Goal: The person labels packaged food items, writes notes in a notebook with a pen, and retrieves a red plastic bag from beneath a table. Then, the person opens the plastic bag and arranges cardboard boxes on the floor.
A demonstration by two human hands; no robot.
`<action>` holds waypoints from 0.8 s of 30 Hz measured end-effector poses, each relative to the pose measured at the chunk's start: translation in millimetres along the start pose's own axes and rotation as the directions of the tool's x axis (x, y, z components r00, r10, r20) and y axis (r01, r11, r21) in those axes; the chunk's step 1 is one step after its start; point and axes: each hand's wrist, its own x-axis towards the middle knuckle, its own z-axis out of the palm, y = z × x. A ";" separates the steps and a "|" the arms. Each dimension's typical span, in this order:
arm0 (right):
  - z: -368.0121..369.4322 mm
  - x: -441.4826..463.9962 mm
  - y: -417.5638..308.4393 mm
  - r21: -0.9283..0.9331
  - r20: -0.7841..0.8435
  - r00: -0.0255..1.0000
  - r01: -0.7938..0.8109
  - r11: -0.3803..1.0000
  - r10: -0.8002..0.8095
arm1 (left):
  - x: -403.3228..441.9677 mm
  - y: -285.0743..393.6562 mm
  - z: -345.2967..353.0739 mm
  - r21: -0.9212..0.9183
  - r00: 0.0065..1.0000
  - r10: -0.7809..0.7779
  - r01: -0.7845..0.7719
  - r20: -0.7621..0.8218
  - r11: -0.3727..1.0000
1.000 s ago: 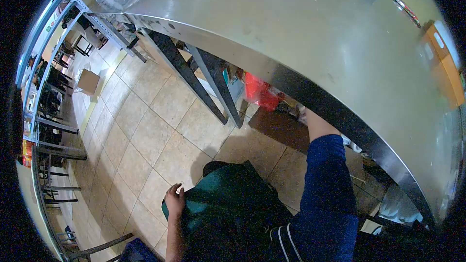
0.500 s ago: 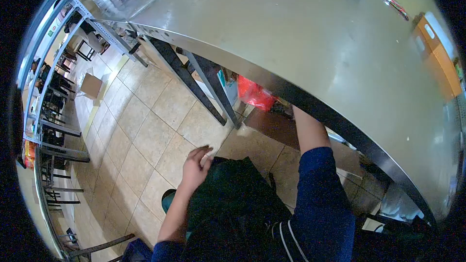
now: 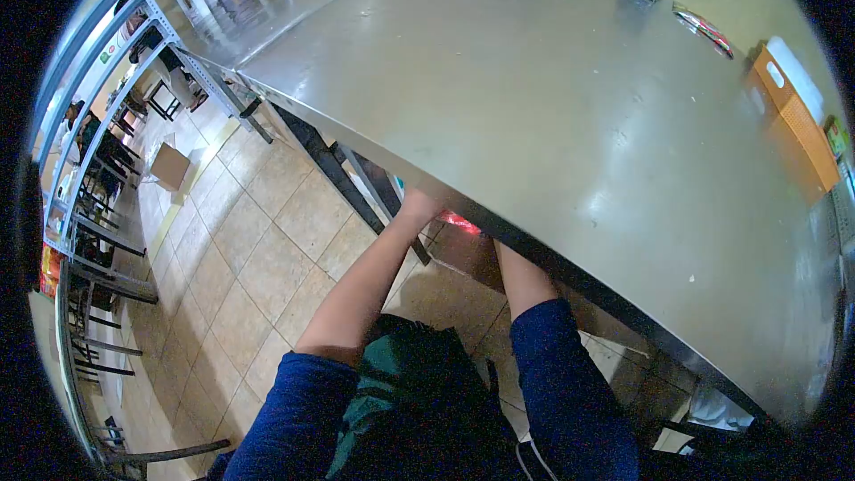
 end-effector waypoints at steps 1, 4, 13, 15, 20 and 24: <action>-1.7 -5.5 4.3 -0.012 -0.005 1.000 0.007 1.000 -0.007 | 2.8 -9.2 7.6 0.000 1.000 -0.001 0.001 0.005 1.000; -8.3 -5.7 9.1 -0.047 -0.025 0.999 0.038 0.998 -0.040 | 1.0 -66.7 47.4 0.170 0.995 0.096 -0.095 0.001 0.981; -33.0 -17.8 39.2 -0.174 -0.057 0.990 0.116 0.978 -0.128 | 1.1 -45.8 29.1 0.167 0.996 0.087 -0.086 0.005 0.982; -34.5 -17.4 41.7 -0.202 -0.056 0.987 0.135 0.970 -0.149 | 0.0 -40.1 25.1 0.182 0.991 0.130 -0.121 -0.038 0.976; -33.8 -18.9 45.2 -0.267 -0.053 0.976 0.190 0.945 -0.212 | 3.3 -31.4 18.4 0.234 0.975 0.221 -0.212 -0.015 0.949; -24.6 -15.0 43.2 -0.323 -0.041 0.966 0.230 0.918 -0.257 | 15.2 -36.5 35.2 0.204 0.998 -0.005 0.018 -0.062 0.979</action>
